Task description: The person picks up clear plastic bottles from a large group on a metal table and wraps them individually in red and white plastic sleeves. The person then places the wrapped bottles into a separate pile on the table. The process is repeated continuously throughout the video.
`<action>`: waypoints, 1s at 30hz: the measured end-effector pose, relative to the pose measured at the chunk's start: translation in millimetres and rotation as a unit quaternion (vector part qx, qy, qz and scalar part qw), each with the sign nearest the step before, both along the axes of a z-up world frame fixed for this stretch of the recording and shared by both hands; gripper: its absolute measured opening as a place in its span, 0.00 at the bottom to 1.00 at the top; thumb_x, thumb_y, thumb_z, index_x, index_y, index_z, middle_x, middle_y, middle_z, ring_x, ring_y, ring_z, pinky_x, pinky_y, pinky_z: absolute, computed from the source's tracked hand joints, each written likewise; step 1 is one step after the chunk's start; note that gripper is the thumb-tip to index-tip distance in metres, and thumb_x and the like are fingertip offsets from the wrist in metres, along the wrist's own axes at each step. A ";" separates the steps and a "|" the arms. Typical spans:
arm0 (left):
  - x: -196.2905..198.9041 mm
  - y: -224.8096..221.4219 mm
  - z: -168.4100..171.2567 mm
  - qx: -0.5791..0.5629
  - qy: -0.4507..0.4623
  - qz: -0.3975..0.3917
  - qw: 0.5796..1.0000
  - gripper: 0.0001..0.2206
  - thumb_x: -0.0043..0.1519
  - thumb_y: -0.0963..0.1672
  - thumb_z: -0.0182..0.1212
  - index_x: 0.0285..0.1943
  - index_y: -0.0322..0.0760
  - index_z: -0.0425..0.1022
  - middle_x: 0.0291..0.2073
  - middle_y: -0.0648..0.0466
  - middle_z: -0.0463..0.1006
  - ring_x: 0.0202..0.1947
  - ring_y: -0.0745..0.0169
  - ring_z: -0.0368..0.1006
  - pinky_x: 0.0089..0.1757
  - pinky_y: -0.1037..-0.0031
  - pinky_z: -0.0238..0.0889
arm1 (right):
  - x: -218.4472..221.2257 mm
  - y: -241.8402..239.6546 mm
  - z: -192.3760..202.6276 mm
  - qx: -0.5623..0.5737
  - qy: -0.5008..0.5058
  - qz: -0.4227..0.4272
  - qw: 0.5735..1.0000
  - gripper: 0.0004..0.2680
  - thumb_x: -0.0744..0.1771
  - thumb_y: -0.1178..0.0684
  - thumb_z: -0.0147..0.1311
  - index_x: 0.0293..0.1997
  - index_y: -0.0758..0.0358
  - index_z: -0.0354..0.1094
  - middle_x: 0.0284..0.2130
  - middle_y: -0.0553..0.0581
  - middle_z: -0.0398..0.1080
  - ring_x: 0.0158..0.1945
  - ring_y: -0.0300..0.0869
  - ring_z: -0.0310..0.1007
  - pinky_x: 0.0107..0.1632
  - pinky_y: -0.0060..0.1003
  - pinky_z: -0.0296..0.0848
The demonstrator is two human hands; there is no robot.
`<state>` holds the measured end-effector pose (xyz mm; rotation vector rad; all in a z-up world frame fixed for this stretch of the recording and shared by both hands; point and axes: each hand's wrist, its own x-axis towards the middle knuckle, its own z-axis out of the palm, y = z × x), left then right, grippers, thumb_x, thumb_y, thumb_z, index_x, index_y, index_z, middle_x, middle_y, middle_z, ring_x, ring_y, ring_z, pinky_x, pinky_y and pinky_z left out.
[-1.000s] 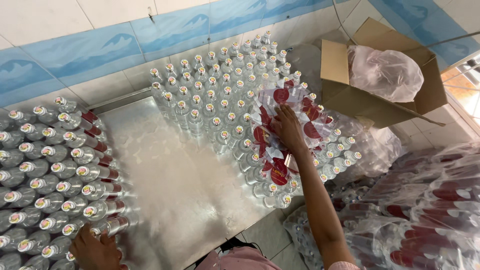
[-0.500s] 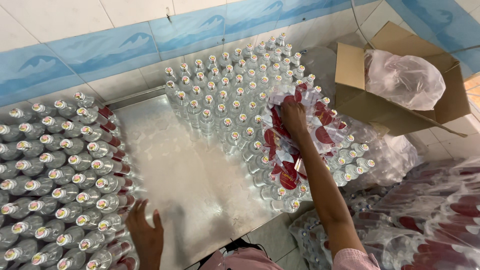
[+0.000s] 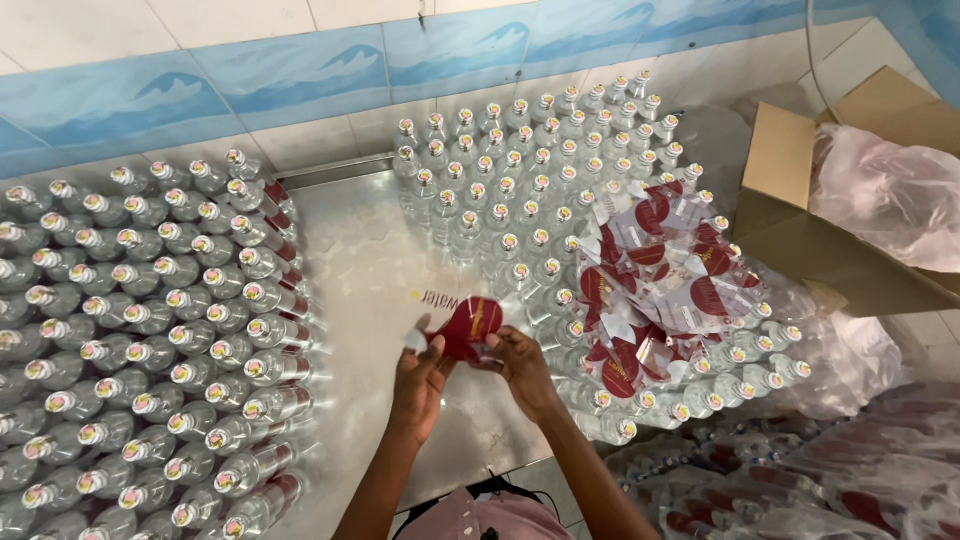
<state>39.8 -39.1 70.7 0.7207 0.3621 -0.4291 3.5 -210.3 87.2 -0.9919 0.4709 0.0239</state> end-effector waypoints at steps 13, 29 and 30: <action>-30.9 77.3 -53.9 0.194 0.022 0.111 0.974 0.17 0.65 0.36 0.72 0.63 0.28 0.77 0.50 0.45 0.81 0.49 0.57 0.79 0.55 0.62 0.75 | 112.6 -88.8 -99.9 -0.783 0.074 0.086 0.611 0.17 0.74 0.36 0.53 0.63 0.57 0.67 0.48 0.59 0.69 0.35 0.63 0.84 0.40 0.57 0.84; -21.2 91.0 -92.0 0.211 0.004 0.088 0.974 0.20 0.61 0.42 0.80 0.57 0.29 0.75 0.44 0.50 0.75 0.45 0.63 0.75 0.54 0.64 0.72 | 4.1 48.8 -73.0 -0.621 -0.044 0.207 0.755 0.15 0.68 0.41 0.66 0.56 0.56 0.74 0.35 0.58 0.74 0.42 0.55 0.83 0.44 0.53 0.80; -20.9 93.1 -106.6 0.228 -0.006 0.085 0.970 0.20 0.61 0.42 0.81 0.56 0.29 0.75 0.43 0.50 0.75 0.45 0.64 0.75 0.54 0.64 0.72 | 0.3 53.5 -73.0 -0.619 -0.045 0.219 0.753 0.15 0.68 0.41 0.66 0.56 0.55 0.75 0.36 0.58 0.75 0.42 0.54 0.83 0.44 0.53 0.81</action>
